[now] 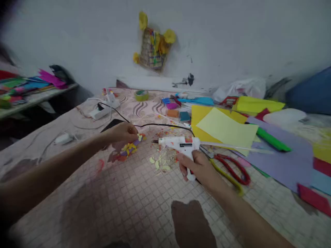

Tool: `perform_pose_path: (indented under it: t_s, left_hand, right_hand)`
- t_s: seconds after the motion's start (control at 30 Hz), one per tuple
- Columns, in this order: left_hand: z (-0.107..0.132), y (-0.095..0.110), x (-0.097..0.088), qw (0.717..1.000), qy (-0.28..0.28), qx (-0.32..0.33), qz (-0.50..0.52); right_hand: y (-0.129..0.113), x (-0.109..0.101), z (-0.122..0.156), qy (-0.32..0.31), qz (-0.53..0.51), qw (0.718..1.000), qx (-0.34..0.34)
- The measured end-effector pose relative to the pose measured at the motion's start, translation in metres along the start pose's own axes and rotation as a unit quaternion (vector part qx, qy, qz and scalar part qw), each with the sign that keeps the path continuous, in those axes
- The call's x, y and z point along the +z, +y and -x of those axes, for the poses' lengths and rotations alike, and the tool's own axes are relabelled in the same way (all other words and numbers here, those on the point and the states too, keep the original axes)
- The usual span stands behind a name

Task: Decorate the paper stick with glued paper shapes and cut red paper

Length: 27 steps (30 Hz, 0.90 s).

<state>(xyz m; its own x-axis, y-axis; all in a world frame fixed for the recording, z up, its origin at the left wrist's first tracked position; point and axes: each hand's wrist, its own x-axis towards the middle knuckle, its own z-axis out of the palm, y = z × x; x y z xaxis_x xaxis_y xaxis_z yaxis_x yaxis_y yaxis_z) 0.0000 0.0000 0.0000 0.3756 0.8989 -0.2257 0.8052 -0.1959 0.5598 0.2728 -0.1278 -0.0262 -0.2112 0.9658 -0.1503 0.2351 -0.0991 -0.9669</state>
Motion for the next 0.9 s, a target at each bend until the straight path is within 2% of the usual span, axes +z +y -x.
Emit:
perform_pose_path:
  t_s: [0.33,0.53,0.7,0.8,0.87,0.9]
  left_hand:
    - [-0.01,-0.002,0.007,0.998,0.014,0.008,-0.064]
    - [-0.014,-0.008,0.014,0.997,0.035,0.004,-0.07]
    - [-0.011,-0.007,0.004,0.998,0.056,-0.007,-0.039]
    - [0.003,0.004,-0.003,0.99,0.133,0.028,-0.032]
    - [0.019,0.017,-0.001,0.973,0.201,0.097,-0.06]
    - [0.028,0.023,0.004,0.967,0.213,0.126,-0.068]
  right_hand:
    - [0.0,0.001,0.003,0.013,-0.054,0.998,0.012]
    - [0.002,-0.001,0.0,0.006,-0.05,0.999,0.007]
    - [0.004,-0.002,0.001,0.01,-0.072,0.997,0.003]
    - [0.003,-0.003,0.0,0.011,-0.088,0.996,-0.002]
    - [0.002,-0.004,-0.001,0.012,-0.093,0.995,-0.011]
    - [0.001,-0.004,-0.001,0.015,-0.1,0.995,-0.015]
